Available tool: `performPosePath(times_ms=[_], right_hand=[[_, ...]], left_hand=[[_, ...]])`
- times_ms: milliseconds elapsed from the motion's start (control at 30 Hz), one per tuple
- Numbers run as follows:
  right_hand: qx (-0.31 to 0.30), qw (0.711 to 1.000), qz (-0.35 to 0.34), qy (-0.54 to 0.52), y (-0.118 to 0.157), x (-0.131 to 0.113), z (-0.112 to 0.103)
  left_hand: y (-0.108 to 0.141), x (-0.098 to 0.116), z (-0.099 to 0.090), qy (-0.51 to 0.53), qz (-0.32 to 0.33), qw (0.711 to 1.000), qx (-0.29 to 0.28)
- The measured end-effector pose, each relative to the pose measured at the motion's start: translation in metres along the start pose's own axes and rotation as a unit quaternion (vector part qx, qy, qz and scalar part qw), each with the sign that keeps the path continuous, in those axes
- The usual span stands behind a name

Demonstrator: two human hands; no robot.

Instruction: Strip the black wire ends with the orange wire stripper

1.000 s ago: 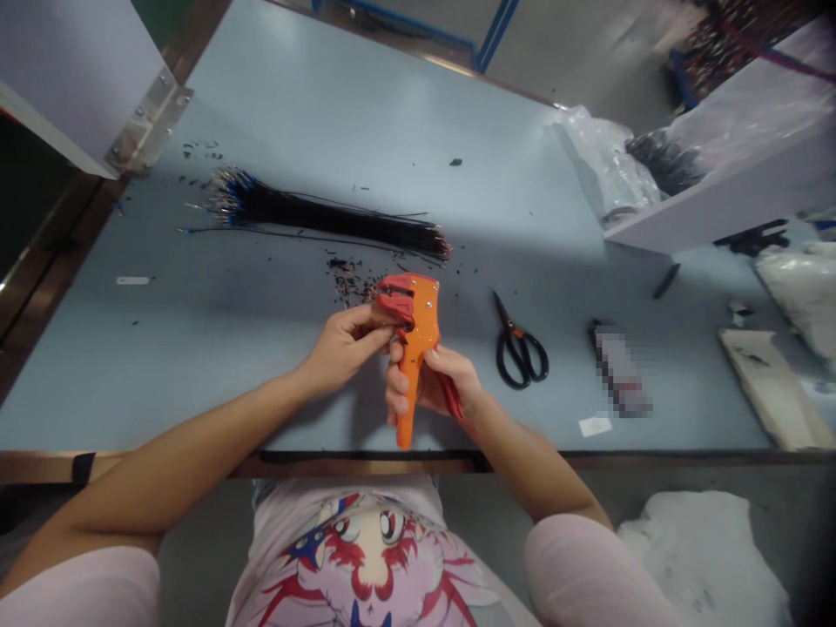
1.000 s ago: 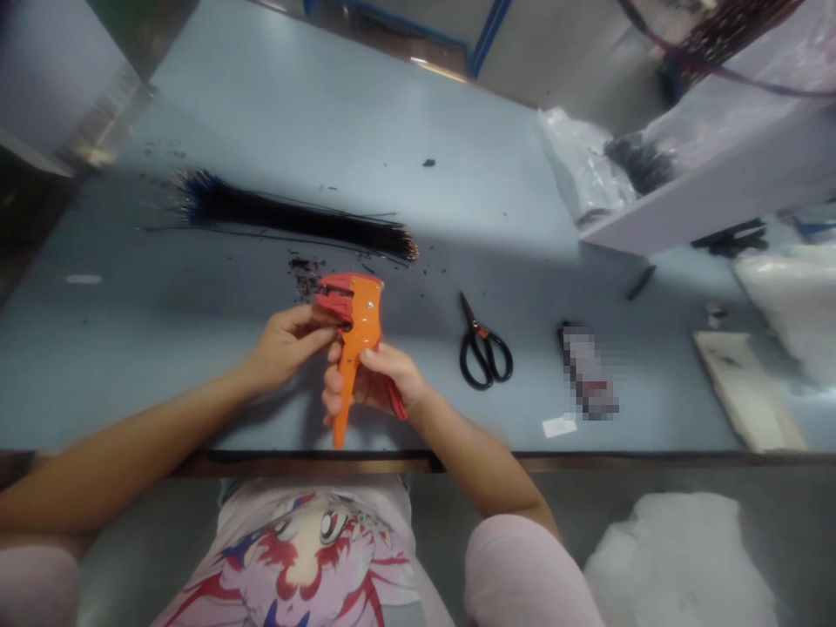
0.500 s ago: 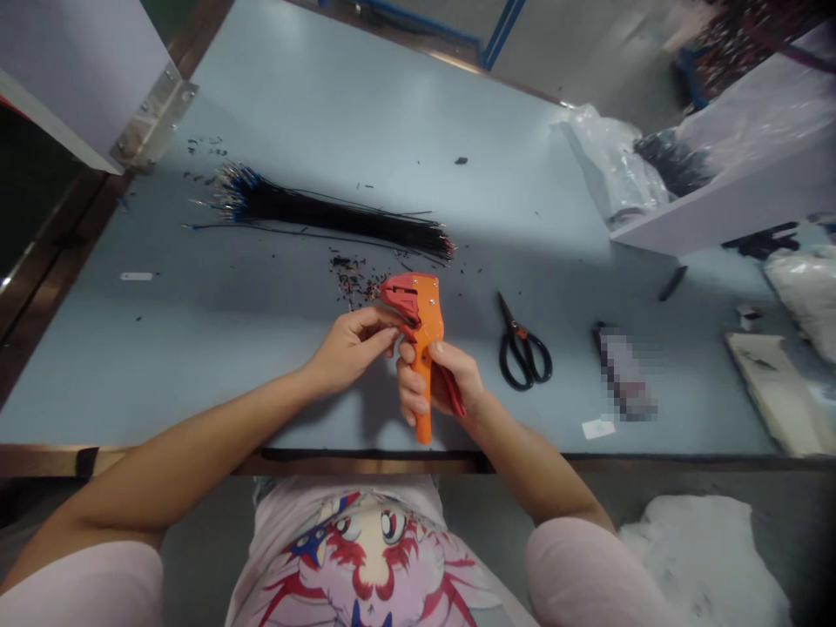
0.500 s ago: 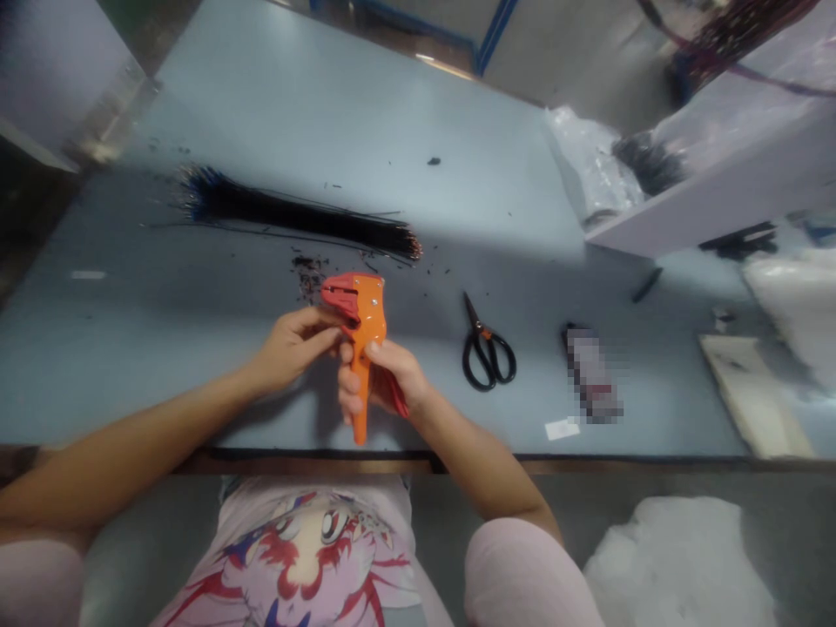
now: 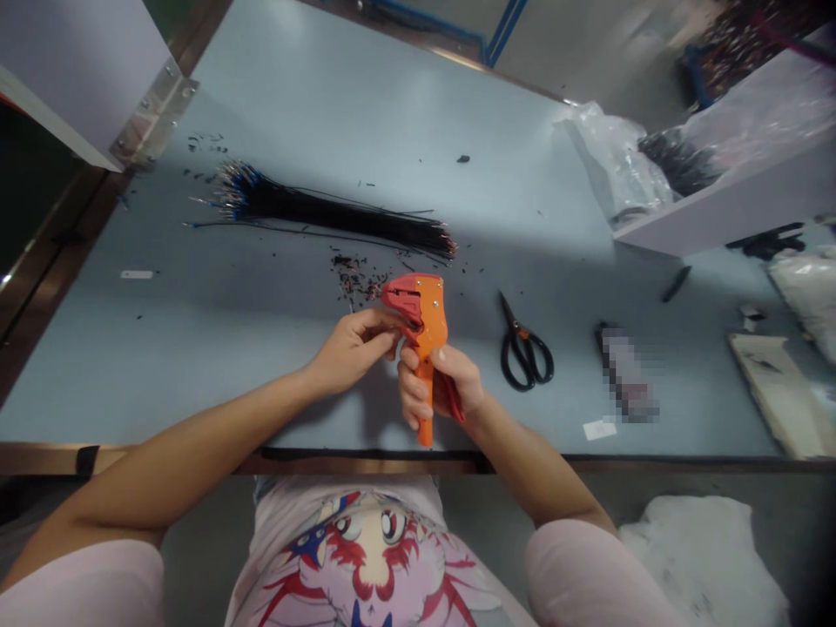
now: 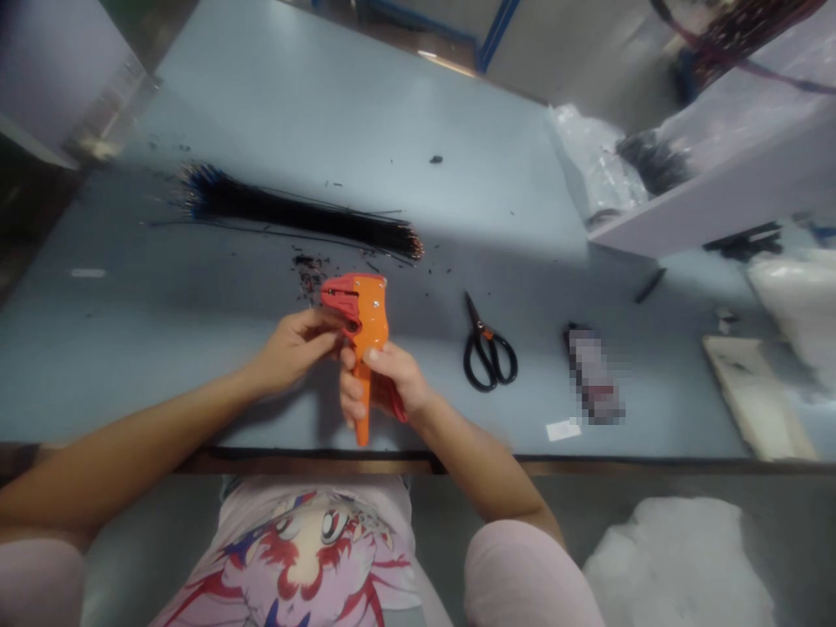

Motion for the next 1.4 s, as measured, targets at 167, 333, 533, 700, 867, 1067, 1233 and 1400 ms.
performPosePath(times_ms=[167,333,533,700,867,1067,1233,1400], right_hand=[[0.029,1.000,0.008,0.007,-0.001,0.000,-0.003],[0.042,0.999,0.014,0.003,-0.001,0.000,-0.005],[0.061,0.998,0.031,-0.009,-0.005,0.004,-0.015],[0.089,0.994,0.041,-0.051,-0.009,0.002,-0.030],[0.116,0.990,0.073,-0.019,-0.002,-0.009,-0.038],[0.138,0.990,0.024,0.032,0.006,-0.031,-0.038],[0.162,0.984,-0.005,0.077,0.007,-0.037,-0.045],[0.188,0.975,-0.004,0.118,0.006,-0.035,-0.052]], left_hand=[[-0.002,0.001,0.001,-0.001,-0.006,1.000,0.002],[-0.003,0.001,0.001,0.008,-0.002,1.000,0.003],[-0.004,-0.003,-0.003,-0.025,-0.027,0.999,0.010],[-0.004,-0.011,-0.012,-0.104,-0.118,0.987,0.020],[-0.004,0.002,-0.030,-0.236,-0.103,0.965,0.057],[-0.003,0.034,-0.054,-0.286,0.001,0.944,0.164],[-0.002,0.039,-0.061,-0.248,0.026,0.948,0.198],[-0.001,0.040,-0.061,-0.228,0.032,0.952,0.200]])
Point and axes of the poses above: each hand's wrist, its own y-axis away from the middle knuckle, its own z-axis out of the palm, x = y × z, the point moved 8 cm from there along -y, towards the middle knuckle, and after that the axes turned 5 degrees about -x, right-handed, at the moved point
